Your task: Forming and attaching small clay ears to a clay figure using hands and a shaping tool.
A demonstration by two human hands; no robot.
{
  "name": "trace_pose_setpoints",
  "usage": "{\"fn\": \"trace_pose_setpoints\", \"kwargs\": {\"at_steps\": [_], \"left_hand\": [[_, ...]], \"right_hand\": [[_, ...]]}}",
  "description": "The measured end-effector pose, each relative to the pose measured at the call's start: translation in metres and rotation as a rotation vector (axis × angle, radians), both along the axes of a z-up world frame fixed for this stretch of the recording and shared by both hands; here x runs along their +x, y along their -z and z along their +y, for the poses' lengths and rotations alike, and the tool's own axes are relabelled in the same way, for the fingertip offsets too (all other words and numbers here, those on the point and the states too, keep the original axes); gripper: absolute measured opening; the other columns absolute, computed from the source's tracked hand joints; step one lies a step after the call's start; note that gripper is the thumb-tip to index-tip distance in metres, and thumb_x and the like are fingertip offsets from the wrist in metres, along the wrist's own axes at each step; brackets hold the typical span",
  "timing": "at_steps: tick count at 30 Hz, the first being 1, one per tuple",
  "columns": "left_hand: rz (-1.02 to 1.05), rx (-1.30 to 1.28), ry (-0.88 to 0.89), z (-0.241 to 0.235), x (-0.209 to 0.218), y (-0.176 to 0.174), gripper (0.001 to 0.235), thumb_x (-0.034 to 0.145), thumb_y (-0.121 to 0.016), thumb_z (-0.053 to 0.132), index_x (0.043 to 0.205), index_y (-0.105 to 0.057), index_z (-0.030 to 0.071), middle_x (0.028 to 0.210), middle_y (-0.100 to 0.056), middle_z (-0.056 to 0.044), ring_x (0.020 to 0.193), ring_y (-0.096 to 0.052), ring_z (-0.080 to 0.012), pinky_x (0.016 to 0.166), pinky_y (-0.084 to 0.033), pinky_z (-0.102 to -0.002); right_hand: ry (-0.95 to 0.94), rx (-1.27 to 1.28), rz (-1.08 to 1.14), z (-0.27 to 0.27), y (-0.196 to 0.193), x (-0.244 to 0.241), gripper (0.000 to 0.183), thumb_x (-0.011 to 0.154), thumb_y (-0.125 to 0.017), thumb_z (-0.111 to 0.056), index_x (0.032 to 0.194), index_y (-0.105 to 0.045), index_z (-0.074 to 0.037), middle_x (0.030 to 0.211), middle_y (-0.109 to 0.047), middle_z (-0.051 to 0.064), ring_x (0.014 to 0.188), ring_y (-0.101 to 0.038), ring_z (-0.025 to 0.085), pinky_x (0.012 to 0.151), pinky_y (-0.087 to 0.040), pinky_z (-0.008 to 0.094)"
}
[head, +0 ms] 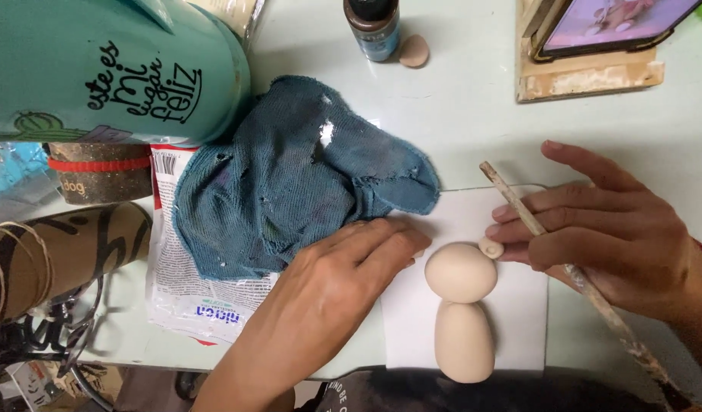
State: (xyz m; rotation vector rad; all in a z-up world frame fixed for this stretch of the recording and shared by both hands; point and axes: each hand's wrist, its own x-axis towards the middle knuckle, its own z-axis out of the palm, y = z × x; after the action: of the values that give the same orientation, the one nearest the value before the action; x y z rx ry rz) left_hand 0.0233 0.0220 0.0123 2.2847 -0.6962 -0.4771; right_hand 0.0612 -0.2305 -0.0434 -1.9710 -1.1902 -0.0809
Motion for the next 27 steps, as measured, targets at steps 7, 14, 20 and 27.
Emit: {"fn": "trace_pose_setpoints", "kwargs": {"at_steps": [7, 14, 20, 27], "left_hand": [[0.063, -0.062, -0.033, 0.0, 0.003, -0.008, 0.027, 0.088, -0.041, 0.003, 0.113, -0.049, 0.005, 0.116, -0.052, -0.013, 0.103, -0.058, -0.0262, 0.084, -0.045, -0.033], [0.117, -0.16, -0.132, -0.001, 0.002, -0.009, 0.024, 0.089, -0.045, 0.005, 0.111, -0.053, 0.006, 0.116, -0.055, -0.009, 0.101, -0.062, -0.021, 0.088, -0.047, -0.029], [0.064, -0.293, -0.191, 0.0, 0.0, -0.01, 0.022, 0.092, -0.047, 0.011, 0.112, -0.054, 0.004, 0.109, -0.06, -0.01, 0.101, -0.063, -0.0218, 0.088, -0.047, -0.028], [0.062, -0.453, -0.221, 0.004, -0.005, -0.006, 0.023, 0.09, -0.052, 0.013, 0.111, -0.055, 0.003, 0.104, -0.062, -0.01, 0.094, -0.065, -0.0213, 0.084, -0.05, -0.027]], "right_hand": [[0.012, -0.038, 0.043, -0.001, -0.001, -0.001, 0.012, 0.077, -0.06, -0.015, 0.07, -0.05, -0.013, 0.091, -0.068, 0.0, 0.089, -0.066, 0.017, 0.103, -0.036, 0.05], [0.075, -0.038, 0.117, 0.003, -0.015, -0.003, 0.005, 0.073, -0.063, -0.017, 0.075, -0.059, -0.014, 0.09, -0.068, 0.001, 0.085, -0.067, 0.013, 0.103, -0.039, 0.047], [0.092, -0.029, 0.275, -0.044, -0.001, -0.011, 0.035, 0.083, -0.038, -0.039, 0.106, -0.049, -0.016, 0.114, -0.064, 0.005, 0.105, -0.063, 0.019, 0.104, -0.044, 0.038], [0.405, -0.065, 0.321, -0.035, -0.003, -0.059, 0.035, 0.092, -0.031, -0.013, 0.093, -0.066, -0.019, 0.078, -0.066, -0.01, 0.1, -0.06, 0.014, 0.114, -0.042, 0.036]]}}
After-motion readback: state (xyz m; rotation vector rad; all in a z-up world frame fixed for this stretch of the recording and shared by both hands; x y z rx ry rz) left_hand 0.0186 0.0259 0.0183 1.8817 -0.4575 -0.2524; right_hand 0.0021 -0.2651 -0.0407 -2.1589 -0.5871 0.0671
